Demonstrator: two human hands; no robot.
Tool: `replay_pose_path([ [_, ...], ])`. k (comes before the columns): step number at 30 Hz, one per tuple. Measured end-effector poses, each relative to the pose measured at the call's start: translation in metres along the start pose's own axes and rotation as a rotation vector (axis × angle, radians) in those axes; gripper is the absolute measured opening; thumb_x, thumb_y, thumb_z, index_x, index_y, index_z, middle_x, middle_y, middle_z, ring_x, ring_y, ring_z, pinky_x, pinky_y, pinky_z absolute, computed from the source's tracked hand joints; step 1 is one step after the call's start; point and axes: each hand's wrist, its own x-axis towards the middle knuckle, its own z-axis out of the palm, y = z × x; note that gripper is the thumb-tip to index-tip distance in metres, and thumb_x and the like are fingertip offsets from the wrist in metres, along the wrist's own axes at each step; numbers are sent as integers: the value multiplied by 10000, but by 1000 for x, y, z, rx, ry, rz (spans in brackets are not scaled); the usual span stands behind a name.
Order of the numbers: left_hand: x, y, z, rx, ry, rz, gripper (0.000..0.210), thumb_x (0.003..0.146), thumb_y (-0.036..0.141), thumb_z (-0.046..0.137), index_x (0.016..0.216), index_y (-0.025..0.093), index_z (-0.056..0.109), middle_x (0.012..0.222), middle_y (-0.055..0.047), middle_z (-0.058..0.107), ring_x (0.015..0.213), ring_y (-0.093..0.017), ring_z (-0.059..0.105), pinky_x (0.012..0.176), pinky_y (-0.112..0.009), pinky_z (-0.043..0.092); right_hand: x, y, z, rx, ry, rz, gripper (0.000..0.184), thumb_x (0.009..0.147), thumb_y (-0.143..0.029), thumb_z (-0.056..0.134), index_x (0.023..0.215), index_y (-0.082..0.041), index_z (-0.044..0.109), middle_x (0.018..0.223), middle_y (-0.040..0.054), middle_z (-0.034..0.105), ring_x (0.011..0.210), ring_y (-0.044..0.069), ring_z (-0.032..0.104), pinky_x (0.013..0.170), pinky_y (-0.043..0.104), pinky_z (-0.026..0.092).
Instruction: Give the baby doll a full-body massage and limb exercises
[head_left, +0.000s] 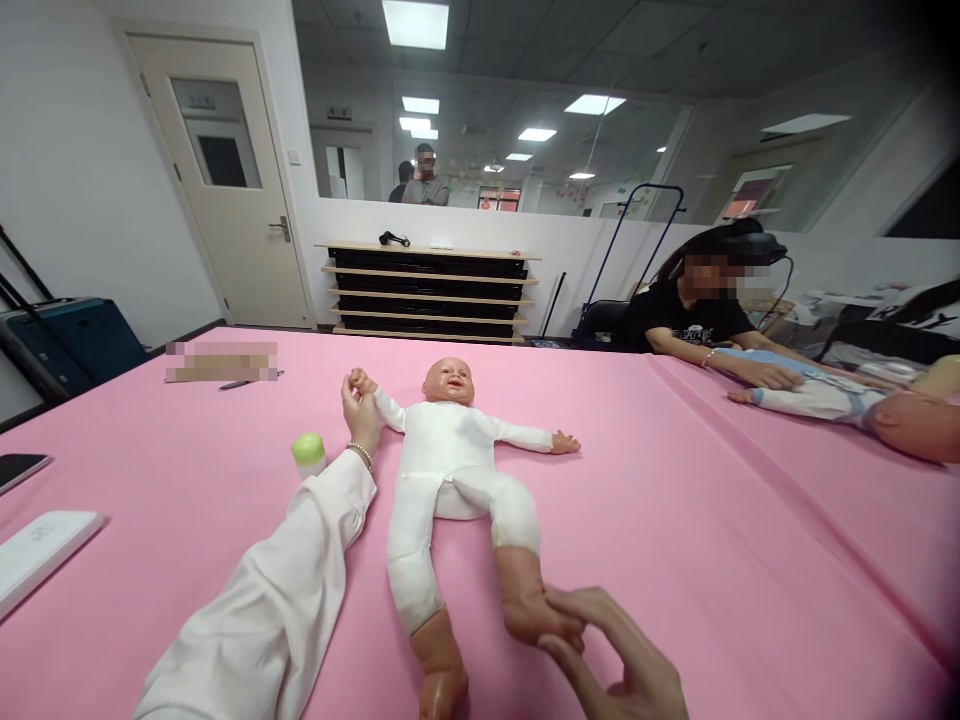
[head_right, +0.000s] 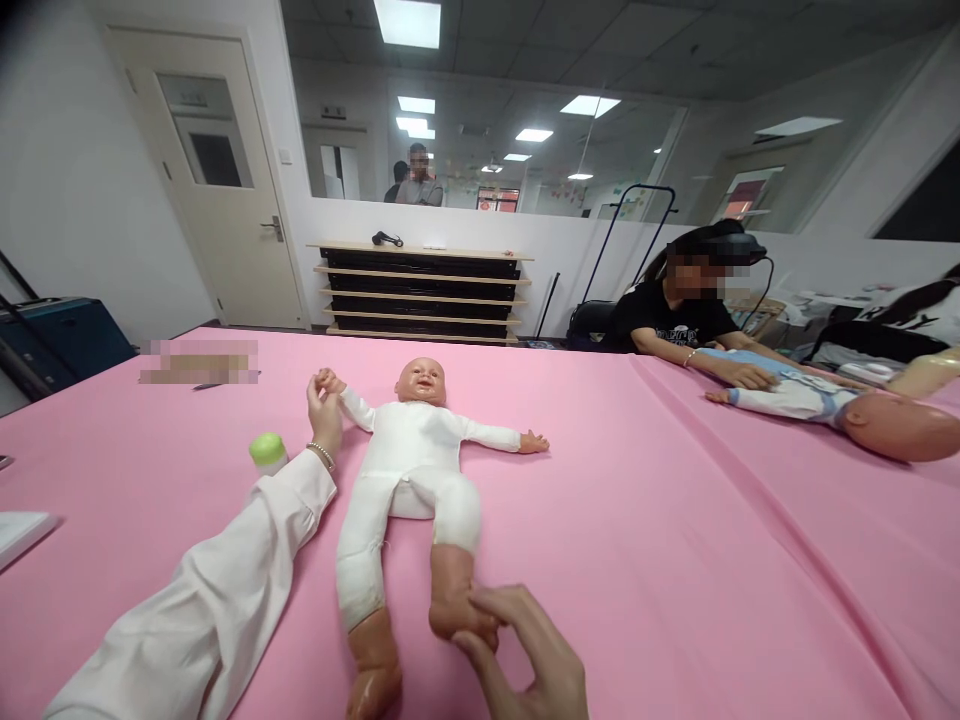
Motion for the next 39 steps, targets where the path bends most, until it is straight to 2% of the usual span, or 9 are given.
replay_pose_path([
  [4, -13, 13, 11, 98, -340, 156, 432, 808, 182, 478, 1237, 208, 439, 1314, -63, 458, 1212, -164, 427, 1028, -289, 327, 50, -2, 6, -61, 70, -61, 113, 781, -288, 593, 846, -197, 609, 730, 26, 626, 646, 149, 581, 580, 257, 493],
  [10, -29, 21, 19, 322, -736, 358, 390, 851, 238, 418, 1235, 200, 473, 1295, -57, 490, 1206, -173, 431, 1038, -341, 319, 106, 30, 41, -81, 75, -172, 121, 796, -274, 573, 879, -188, 596, 830, 34, 655, 737, 150, 605, 640, 258, 497],
  [14, -37, 19, 20, 545, -923, 530, 488, 797, 81, 350, 1258, 193, 463, 1334, -50, 452, 1252, -168, 370, 1061, -376, 268, 116, 49, 62, -79, 40, -191, 116, 803, -278, 569, 874, -188, 587, 830, 37, 648, 736, 151, 605, 629, 258, 496],
  [18, -46, 18, 21, 707, -987, 657, 594, 722, 12, 351, 1263, 231, 460, 1340, -28, 445, 1258, -179, 354, 1047, -422, 263, 114, 56, 67, -73, 57, -198, 142, 809, -295, 564, 906, -192, 577, 865, 44, 644, 776, 159, 606, 666, 271, 502],
  [21, -45, 17, 20, 673, -969, 662, 632, 691, -4, 369, 1267, 242, 456, 1340, -21, 445, 1257, -179, 356, 1049, -412, 273, 111, 55, 61, -78, 50, -177, 151, 815, -299, 556, 919, -192, 576, 894, 47, 644, 813, 164, 606, 691, 277, 503],
  [24, -36, 15, 19, 513, -873, 561, 631, 693, 1, 388, 1276, 237, 441, 1341, -20, 443, 1256, -174, 363, 1065, -389, 272, 102, 47, 49, -79, 39, -166, 129, 818, -280, 553, 912, -195, 575, 859, 35, 640, 764, 149, 599, 655, 263, 497],
  [29, -10, 10, 11, 177, -478, 210, 507, 774, 103, 447, 1268, 220, 434, 1336, -50, 446, 1238, -179, 399, 1051, -341, 305, 68, 28, 26, -96, 43, -162, 89, 819, -241, 555, 897, -198, 560, 767, 15, 590, 691, 127, 556, 625, 248, 478],
  [35, 19, -15, -10, 33, 4, -65, 477, 692, 47, 466, 1147, 193, 459, 1224, -80, 513, 1131, -145, 493, 976, -275, 374, 8, 21, 16, -105, -46, -65, 125, 813, -257, 565, 933, -221, 565, 786, 11, 614, 698, 122, 590, 624, 211, 505],
  [39, 24, -34, -20, 58, 110, -103, 283, 701, 95, 437, 971, 177, 457, 986, -49, 562, 955, -122, 556, 883, -276, 420, -32, 21, 23, -60, -83, 16, 119, 802, -288, 569, 905, -229, 579, 767, 13, 639, 673, 127, 610, 610, 197, 517],
])
